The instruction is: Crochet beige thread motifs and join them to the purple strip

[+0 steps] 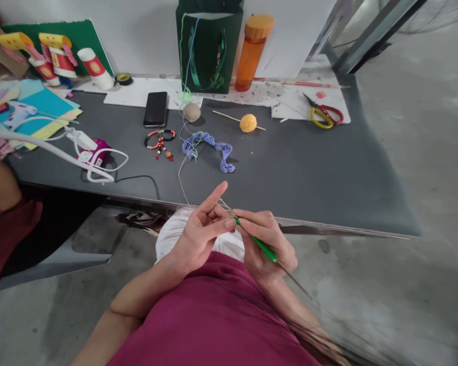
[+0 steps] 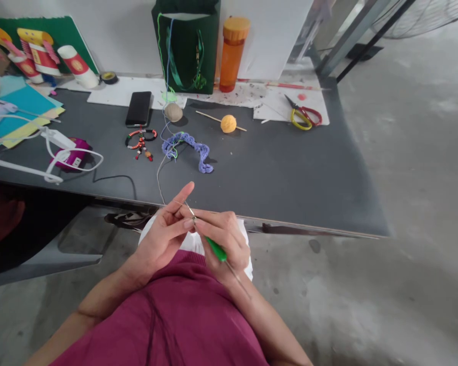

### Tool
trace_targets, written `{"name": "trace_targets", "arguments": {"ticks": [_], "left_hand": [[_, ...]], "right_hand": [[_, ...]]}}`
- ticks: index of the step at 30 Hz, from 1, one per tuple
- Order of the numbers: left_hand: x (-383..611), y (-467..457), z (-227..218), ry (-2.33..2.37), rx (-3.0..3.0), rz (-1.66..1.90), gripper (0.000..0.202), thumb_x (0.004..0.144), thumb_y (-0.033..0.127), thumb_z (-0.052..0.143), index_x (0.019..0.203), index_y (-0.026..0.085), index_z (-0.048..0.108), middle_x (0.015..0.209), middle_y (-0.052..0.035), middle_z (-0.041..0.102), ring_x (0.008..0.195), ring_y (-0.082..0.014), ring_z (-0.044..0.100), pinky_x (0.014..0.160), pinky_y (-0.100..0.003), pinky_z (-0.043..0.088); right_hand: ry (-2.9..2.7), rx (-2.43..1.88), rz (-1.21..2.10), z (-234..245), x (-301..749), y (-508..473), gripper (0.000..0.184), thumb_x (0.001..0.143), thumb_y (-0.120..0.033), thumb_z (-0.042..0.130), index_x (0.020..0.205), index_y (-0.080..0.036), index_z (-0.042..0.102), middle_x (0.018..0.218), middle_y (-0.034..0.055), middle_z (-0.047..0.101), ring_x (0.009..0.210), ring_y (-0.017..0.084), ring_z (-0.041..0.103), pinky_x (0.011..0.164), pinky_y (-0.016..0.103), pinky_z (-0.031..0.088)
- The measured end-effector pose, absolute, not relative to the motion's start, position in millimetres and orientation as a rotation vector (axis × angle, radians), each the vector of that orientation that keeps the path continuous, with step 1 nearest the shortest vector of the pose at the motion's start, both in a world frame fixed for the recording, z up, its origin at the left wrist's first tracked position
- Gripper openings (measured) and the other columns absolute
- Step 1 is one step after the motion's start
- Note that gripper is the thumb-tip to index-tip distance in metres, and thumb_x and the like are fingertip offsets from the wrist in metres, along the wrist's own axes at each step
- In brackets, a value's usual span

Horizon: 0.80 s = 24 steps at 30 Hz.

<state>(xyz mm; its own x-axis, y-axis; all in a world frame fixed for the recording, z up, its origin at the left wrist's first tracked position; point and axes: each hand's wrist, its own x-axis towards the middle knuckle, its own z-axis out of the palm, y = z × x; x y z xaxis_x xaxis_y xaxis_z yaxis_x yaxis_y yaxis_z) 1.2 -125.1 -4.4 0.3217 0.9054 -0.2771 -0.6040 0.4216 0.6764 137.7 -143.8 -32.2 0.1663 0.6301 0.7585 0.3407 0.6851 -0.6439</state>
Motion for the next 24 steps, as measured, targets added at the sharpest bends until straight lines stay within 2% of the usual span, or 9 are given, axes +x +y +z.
{"name": "trace_targets", "arguments": {"ticks": [4,7,14,20,24], "left_hand": [[-2.4,-123.7,-7.5,0.675,0.439,0.964,0.074,0.070,0.017,0.093,0.140,0.027,0.070,0.069,0.0089,0.064,0.066,-0.0081,0.059,0.076,-0.026,0.048],[-4.5,-122.8,-8.2,0.671,0.441,0.942,0.076,0.071,0.017,0.093,0.142,0.028,0.069,0.074,0.0075,0.066,0.068,-0.0083,0.060,0.076,-0.026,0.047],[-8.9,-120.3,-5.7,0.643,0.452,0.932,0.065,0.070,0.017,0.093,0.132,0.027,0.076,0.072,0.0057,0.066,0.067,-0.0086,0.056,0.073,-0.026,0.044],[-10.7,-118.2,-6.0,0.646,0.417,0.861,0.060,0.067,0.014,0.090,0.126,0.025,0.080,0.068,0.0057,0.062,0.063,-0.0094,0.054,0.069,-0.028,0.043],[-9.1,-116.8,-4.8,0.591,0.400,0.824,0.054,0.066,0.011,0.086,0.118,0.024,0.082,0.064,0.0057,0.061,0.060,-0.0093,0.051,0.068,-0.029,0.043]], "right_hand": [[-1.134,-0.947,0.567,-34.4,131.0,-148.8,0.015,0.096,-0.015,0.071,0.102,-0.028,0.077,0.093,0.0022,0.084,0.083,0.021,0.080,0.069,0.037,0.064],[-1.031,-0.991,0.666,-35.0,131.0,-151.9,0.006,0.098,-0.023,0.071,0.103,-0.027,0.073,0.088,0.0006,0.082,0.077,0.020,0.080,0.065,0.034,0.064],[-1.005,-1.010,0.657,-33.8,137.1,-151.9,0.005,0.102,-0.030,0.067,0.105,-0.026,0.067,0.081,-0.0021,0.075,0.062,0.016,0.075,0.053,0.029,0.058],[-1.025,-0.958,0.797,-31.2,140.8,-147.9,0.005,0.106,-0.032,0.060,0.105,-0.028,0.062,0.072,-0.0040,0.073,0.055,0.018,0.074,0.054,0.031,0.058],[-1.029,-0.904,0.909,-29.2,146.2,-143.0,0.008,0.106,-0.035,0.061,0.103,-0.028,0.061,0.066,-0.0056,0.072,0.048,0.016,0.071,0.047,0.028,0.052]]}}
